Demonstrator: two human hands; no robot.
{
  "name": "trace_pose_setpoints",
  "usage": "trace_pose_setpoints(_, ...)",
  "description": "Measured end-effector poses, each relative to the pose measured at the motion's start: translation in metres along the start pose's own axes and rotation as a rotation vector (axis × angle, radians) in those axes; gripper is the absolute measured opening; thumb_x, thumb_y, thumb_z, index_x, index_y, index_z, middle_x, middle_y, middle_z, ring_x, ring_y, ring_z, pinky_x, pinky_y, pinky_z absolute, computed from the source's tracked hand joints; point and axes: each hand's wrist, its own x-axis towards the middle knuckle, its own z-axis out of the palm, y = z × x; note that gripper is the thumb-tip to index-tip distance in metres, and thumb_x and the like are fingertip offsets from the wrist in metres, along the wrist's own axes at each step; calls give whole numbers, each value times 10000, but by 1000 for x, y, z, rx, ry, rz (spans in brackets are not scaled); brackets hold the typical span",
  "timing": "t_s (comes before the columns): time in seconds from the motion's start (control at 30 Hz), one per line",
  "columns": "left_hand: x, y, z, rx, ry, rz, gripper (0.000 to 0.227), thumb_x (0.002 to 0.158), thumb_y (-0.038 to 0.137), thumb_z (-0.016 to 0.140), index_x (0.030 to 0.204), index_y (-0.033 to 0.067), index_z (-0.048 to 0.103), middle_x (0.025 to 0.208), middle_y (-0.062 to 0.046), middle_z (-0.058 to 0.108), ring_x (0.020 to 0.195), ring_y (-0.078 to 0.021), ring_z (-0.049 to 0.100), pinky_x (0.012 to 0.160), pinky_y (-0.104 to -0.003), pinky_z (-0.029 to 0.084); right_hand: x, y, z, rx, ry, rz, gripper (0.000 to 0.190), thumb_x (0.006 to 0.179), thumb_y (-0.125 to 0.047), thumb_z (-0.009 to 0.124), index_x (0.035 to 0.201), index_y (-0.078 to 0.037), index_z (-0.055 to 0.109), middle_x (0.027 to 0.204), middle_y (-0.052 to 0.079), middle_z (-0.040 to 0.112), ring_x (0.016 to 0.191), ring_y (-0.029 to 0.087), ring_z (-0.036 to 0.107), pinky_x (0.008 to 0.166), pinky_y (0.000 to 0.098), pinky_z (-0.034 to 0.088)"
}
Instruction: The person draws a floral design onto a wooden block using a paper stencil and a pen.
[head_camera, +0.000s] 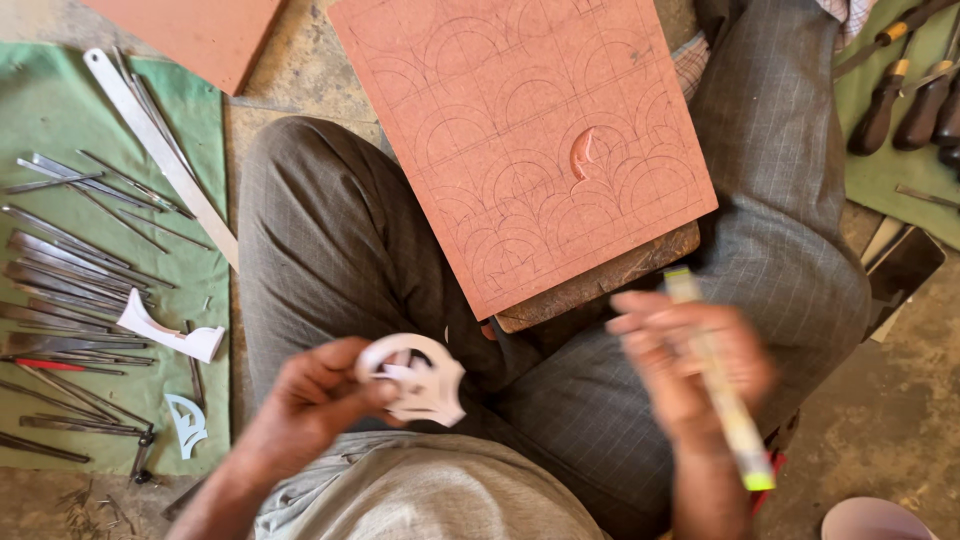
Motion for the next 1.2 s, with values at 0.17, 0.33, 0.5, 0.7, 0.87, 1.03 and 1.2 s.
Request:
trace_pose_setpoints(0.17, 11, 26, 54, 140, -108, -28, 202, 916, 93, 701, 1086, -13, 725, 961, -93, 811, 780, -120, 748, 715, -279, 676, -27, -2, 44, 139, -169, 122, 240, 887, 37, 771, 1087, -20, 651, 1151, 261, 743, 950, 220, 769, 838, 330, 670)
trace_pose_setpoints(0.33, 27, 37, 87, 117, -168, 14, 217, 953, 104, 681, 1132, -18, 701, 909, -68, 778, 761, -79, 704, 677, -237, 609, -38, -12, 39, 102, -94, 243, 225, 884, 75, 754, 1032, -18, 613, 1067, 238, 774, 913, 182, 772, 782, 298, 651)
trace_pose_setpoints(0.5, 40, 36, 105, 50, -155, 66, 215, 966, 103, 684, 1130, -36, 706, 899, -53, 765, 750, -51, 668, 653, -223, 574, -36, -19, 26, 99, -39, 247, 256, 873, 107, 754, 1031, -13, 592, 1050, 227, 766, 886, 167, 749, 756, 284, 635)
trace_pose_setpoints(0.7, 55, 43, 123, 107, -133, 68, 206, 966, 119, 686, 1103, -31, 717, 817, -51, 757, 695, -58, 669, 602, -234, 577, -23, -17, 17, 32, 12, 177, 258, 876, 139, 739, 1025, -9, 590, 1043, 210, 756, 920, 161, 749, 778, 273, 629)
trace_pose_setpoints(0.87, 61, 52, 132, 77, -144, 75, 294, 936, 136, 699, 1184, -21, 670, 880, -57, 781, 761, -62, 716, 655, -222, 608, -11, -17, 7, -57, 43, 120, 270, 889, 140, 739, 1039, -19, 580, 1036, 187, 758, 884, 138, 740, 746, 248, 612)
trace_pose_setpoints(1.03, 62, 50, 128, 150, -99, 73, 400, 918, 149, 719, 1273, -15, 636, 897, -94, 788, 762, -92, 727, 667, -234, 621, 0, -10, 2, -136, 111, 138, 252, 907, 130, 724, 1054, -10, 577, 1050, 172, 754, 853, 119, 726, 720, 240, 601)
trace_pose_setpoints(1.2, 60, 50, 125, 284, -18, 53, 448, 901, 179, 724, 1306, 27, 608, 906, -76, 794, 745, -80, 755, 650, -222, 640, 11, -7, 1, -193, 125, 165, 226, 934, 114, 711, 1069, -8, 578, 1063, 175, 763, 799, 111, 711, 656, 238, 582)
